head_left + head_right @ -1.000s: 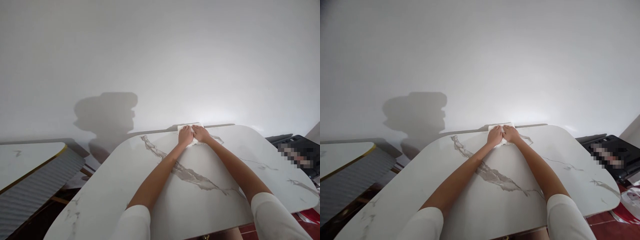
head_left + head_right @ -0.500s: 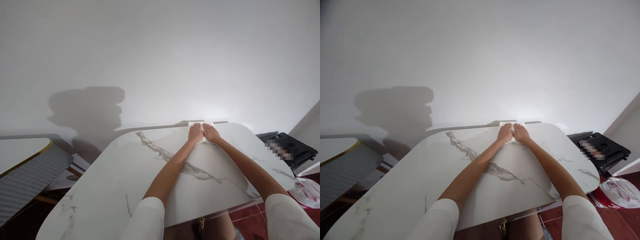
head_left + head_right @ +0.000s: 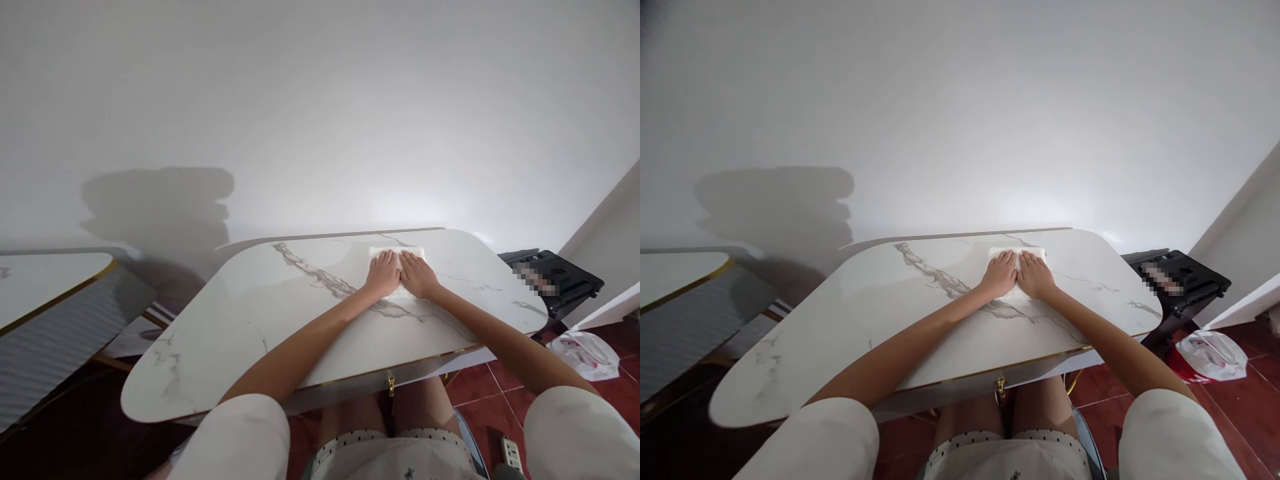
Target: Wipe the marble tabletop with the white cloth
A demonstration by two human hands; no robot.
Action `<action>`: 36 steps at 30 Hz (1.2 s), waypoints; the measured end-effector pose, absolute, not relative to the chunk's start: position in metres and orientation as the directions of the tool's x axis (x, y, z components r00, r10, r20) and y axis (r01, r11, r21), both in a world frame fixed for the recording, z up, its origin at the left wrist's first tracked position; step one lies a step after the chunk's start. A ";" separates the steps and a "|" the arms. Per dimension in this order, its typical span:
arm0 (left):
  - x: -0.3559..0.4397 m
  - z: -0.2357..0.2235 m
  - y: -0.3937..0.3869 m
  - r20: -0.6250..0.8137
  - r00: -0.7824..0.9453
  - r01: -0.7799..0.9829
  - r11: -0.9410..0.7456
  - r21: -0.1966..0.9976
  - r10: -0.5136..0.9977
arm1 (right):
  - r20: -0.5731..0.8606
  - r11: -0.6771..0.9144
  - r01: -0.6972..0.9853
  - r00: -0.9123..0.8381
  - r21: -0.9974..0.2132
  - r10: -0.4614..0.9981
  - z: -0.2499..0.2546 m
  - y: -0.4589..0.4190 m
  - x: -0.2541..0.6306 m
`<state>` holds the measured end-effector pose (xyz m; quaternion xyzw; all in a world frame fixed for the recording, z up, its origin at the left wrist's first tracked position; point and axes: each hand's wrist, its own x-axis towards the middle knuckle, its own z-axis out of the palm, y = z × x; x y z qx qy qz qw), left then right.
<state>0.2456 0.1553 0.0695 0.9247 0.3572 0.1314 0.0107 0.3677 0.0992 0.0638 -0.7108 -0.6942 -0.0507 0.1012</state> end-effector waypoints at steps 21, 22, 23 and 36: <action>0.298 0.073 0.048 0.161 0.741 0.612 -0.754 0.239 0.652 | 0.273 0.126 0.989 -0.099 -0.084 0.957 0.054 -0.009 0.438; 0.307 0.072 0.054 0.174 0.732 0.617 -0.749 0.241 0.659 | 0.267 0.138 0.987 -0.112 -0.080 0.957 0.053 -0.001 0.447; 0.314 0.070 0.060 0.183 0.723 0.623 -0.743 0.244 0.666 | 0.258 0.147 0.986 -0.122 -0.079 0.958 0.053 0.008 0.455; 0.332 0.068 0.180 0.238 0.652 0.668 -0.694 0.270 0.720 | 0.219 0.140 0.983 -0.112 -0.116 0.969 0.058 0.138 0.473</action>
